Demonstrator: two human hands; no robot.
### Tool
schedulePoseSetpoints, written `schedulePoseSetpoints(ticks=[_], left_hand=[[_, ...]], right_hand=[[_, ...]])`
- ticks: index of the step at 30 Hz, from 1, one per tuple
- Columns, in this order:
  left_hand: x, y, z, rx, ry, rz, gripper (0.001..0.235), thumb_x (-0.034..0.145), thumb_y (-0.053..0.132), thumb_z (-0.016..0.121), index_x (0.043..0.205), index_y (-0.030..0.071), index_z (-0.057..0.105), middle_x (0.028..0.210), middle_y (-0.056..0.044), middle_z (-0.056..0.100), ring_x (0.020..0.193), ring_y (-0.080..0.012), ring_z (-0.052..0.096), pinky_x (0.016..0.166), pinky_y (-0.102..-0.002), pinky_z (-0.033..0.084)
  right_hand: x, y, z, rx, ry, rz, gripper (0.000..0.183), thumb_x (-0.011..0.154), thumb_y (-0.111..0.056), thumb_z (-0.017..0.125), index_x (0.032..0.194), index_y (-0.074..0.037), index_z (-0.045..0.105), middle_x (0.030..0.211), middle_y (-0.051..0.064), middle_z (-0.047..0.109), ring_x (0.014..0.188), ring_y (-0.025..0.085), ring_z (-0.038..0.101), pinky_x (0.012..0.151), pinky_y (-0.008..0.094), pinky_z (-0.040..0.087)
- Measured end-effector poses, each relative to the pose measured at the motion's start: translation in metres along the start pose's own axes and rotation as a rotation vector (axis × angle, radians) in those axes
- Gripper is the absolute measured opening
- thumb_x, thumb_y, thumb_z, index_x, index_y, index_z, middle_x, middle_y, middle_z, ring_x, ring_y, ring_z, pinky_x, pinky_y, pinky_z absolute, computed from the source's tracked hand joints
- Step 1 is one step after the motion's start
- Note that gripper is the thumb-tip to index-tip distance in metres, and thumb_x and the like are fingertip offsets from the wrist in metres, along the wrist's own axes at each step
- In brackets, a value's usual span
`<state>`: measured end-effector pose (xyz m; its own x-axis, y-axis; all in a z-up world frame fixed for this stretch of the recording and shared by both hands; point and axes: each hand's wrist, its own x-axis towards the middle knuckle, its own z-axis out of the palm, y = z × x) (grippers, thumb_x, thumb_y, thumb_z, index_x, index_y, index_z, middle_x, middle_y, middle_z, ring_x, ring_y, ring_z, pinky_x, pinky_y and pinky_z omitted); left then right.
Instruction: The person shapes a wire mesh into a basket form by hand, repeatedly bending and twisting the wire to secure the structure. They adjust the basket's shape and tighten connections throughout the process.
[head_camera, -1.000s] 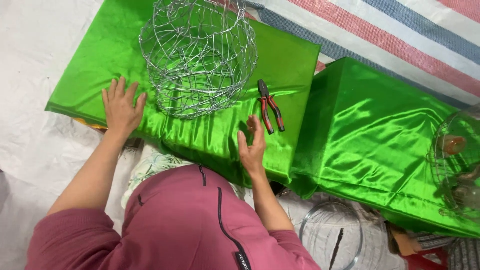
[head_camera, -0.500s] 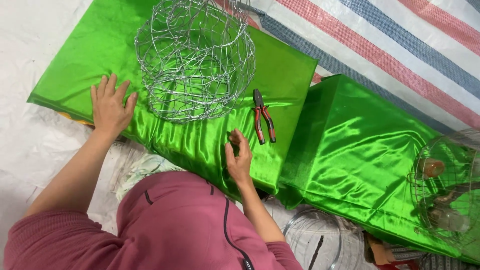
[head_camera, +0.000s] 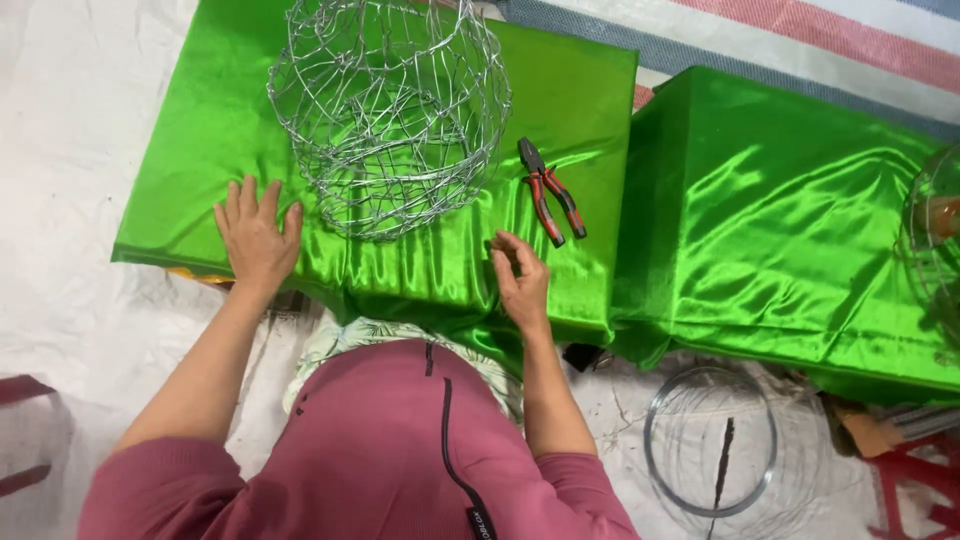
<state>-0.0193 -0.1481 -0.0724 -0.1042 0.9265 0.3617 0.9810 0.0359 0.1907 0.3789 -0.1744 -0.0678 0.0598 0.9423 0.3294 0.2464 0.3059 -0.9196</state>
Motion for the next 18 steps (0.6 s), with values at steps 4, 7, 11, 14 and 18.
schedulePoseSetpoints(ticks=[4, 7, 11, 14, 18], left_hand=[[-0.001, -0.001, -0.004, -0.034, -0.023, 0.016, 0.044, 0.108, 0.039, 0.063, 0.137, 0.007, 0.070, 0.150, -0.028, 0.054, 0.141, -0.0495, 0.045, 0.110, -0.071, 0.028], [0.001, 0.003, -0.011, -0.085, -0.056, -0.022, 0.045, 0.107, 0.040, 0.062, 0.137, 0.008, 0.069, 0.150, -0.028, 0.053, 0.142, -0.0495, 0.042, 0.112, -0.071, 0.025], [-0.004, 0.004, -0.012, -0.123, -0.007, -0.008, 0.045, 0.105, 0.035, 0.067, 0.137, 0.004, 0.069, 0.148, -0.030, 0.054, 0.141, -0.0509, 0.043, 0.111, -0.071, 0.026], [-0.004, 0.001, -0.005, -0.123, 0.047, 0.004, 0.046, 0.101, 0.035, 0.071, 0.136, 0.005, 0.071, 0.147, -0.028, 0.056, 0.140, -0.0500, 0.044, 0.110, -0.070, 0.026], [-0.005, -0.001, -0.004, -0.121, 0.091, 0.034, 0.047, 0.095, 0.034, 0.076, 0.132, 0.005, 0.072, 0.144, -0.027, 0.058, 0.137, -0.0495, 0.047, 0.110, -0.069, 0.028]], right_hand=[[-0.002, 0.006, 0.004, 0.004, 0.038, 0.022, 0.026, 0.097, 0.000, 0.066, 0.122, -0.003, 0.073, 0.099, 0.017, 0.077, 0.086, 0.025, 0.076, 0.075, 0.037, 0.062], [0.000, 0.006, 0.006, -0.010, 0.071, 0.037, 0.022, 0.097, -0.001, 0.066, 0.117, -0.004, 0.076, 0.096, 0.014, 0.078, 0.083, 0.021, 0.077, 0.073, 0.032, 0.062], [0.002, 0.003, 0.008, -0.082, 0.058, -0.002, 0.019, 0.095, 0.000, 0.068, 0.111, -0.004, 0.078, 0.091, 0.014, 0.078, 0.079, 0.021, 0.076, 0.068, 0.033, 0.062], [0.005, 0.002, 0.008, -0.101, 0.049, -0.015, 0.017, 0.096, -0.001, 0.069, 0.111, -0.004, 0.078, 0.090, 0.013, 0.077, 0.078, 0.020, 0.075, 0.068, 0.032, 0.061], [0.004, -0.001, 0.010, -0.121, 0.042, -0.008, 0.017, 0.097, -0.003, 0.071, 0.112, -0.002, 0.077, 0.091, 0.015, 0.077, 0.079, 0.022, 0.075, 0.069, 0.034, 0.061]])
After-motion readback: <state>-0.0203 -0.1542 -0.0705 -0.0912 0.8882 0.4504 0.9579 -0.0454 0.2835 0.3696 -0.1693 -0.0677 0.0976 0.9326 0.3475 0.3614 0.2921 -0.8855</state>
